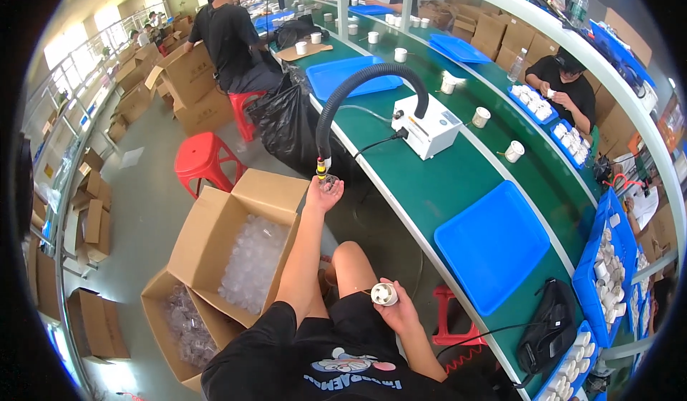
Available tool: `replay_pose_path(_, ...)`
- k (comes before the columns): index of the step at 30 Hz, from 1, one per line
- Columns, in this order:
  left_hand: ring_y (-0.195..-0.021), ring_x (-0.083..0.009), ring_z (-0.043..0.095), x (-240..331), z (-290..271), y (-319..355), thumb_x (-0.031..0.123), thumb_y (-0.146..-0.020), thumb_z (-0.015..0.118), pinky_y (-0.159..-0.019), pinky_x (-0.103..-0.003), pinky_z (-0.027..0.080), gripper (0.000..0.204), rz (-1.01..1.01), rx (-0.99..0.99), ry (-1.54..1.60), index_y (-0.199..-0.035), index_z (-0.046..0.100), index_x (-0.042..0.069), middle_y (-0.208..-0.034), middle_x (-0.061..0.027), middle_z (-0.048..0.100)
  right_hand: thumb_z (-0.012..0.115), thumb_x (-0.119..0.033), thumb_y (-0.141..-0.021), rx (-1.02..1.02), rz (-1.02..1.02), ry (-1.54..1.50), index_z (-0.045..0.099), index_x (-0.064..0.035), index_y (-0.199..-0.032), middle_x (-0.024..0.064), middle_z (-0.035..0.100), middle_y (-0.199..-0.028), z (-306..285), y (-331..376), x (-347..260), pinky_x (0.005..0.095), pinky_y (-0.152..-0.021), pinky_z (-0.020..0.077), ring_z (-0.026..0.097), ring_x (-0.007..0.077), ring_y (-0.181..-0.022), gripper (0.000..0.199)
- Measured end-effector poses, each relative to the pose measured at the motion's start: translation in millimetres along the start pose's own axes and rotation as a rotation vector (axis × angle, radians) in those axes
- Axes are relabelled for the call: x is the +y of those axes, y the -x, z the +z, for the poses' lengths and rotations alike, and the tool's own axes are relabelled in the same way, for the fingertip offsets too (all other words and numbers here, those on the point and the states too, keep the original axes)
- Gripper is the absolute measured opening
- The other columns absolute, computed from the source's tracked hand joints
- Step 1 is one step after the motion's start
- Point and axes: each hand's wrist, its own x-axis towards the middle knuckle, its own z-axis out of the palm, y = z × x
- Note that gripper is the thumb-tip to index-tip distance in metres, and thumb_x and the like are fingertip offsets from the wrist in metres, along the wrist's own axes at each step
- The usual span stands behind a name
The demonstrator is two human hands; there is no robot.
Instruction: The person assembles small electronic components by fitting a white cylindrical component into a transparent plastic shell by hand.
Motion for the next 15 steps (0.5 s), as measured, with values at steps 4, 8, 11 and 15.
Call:
replay_pose_path(4, -0.102, -0.0348, 0.058, 15.8, -42.0, 27.4, 0.039, -0.085, 0.069, -0.092, -0.045, 0.05, 0.06, 0.063, 0.022, -0.095, -0.122, 0.037, 0.004, -0.111, -0.0206, 0.056, 0.055, -0.029, -0.098, -0.006, -0.041, -0.026, 0.054, -0.0017, -0.125, 0.0114, 0.063, -0.115, 7.8, -1.2, 8.0, 0.039, -0.098, 0.047, 0.058, 0.0235, -0.111, 0.039)
replay_pose_path(8, -0.103, -0.0324, 0.062, 16.2, -101.5, 143.1, 0.026, -0.092, 0.062, -0.093, -0.046, 0.051, 0.029, 0.138, -0.179, -0.215, -0.11, 0.058, 0.004, -0.108, -0.0152, 0.064, 0.05, -0.02, -0.1, -0.146, -0.091, 0.2, 0.041, -0.0022, -0.14, 0.0135, 0.053, -0.132, 39.6, -21.9, 11.2, 0.0418, -0.104, 0.0418, 0.05, 0.0268, -0.124, 0.044)
replay_pose_path(11, -0.103, -0.0326, 0.062, 5.7, -114.0, 261.2, 0.031, -0.09, 0.061, -0.093, -0.045, 0.052, 0.047, 0.113, -0.33, -0.268, -0.124, 0.053, 0.0, -0.126, -0.0215, 0.058, 0.057, -0.01, -0.095, -0.301, -0.095, 0.233, 0.044, -0.0049, -0.137, 0.0093, 0.058, -0.125, 74.9, -29.4, 12.1, 0.0381, -0.097, 0.0484, 0.056, 0.0222, -0.118, 0.044)
replay_pose_path(15, -0.096, -0.0305, 0.065, -0.1, -118.6, 344.0, 0.041, -0.081, 0.07, -0.081, -0.04, 0.057, 0.072, 0.176, -0.399, -0.445, -0.131, 0.047, -0.005, -0.144, -0.0284, 0.039, 0.064, -0.024, -0.091, -0.462, 0.065, 0.255, 0.04, -0.0006, -0.138, 0.0177, 0.055, -0.129, 105.6, -39.5, 28.0, 0.0436, -0.103, 0.0439, 0.054, 0.0287, -0.121, 0.057)
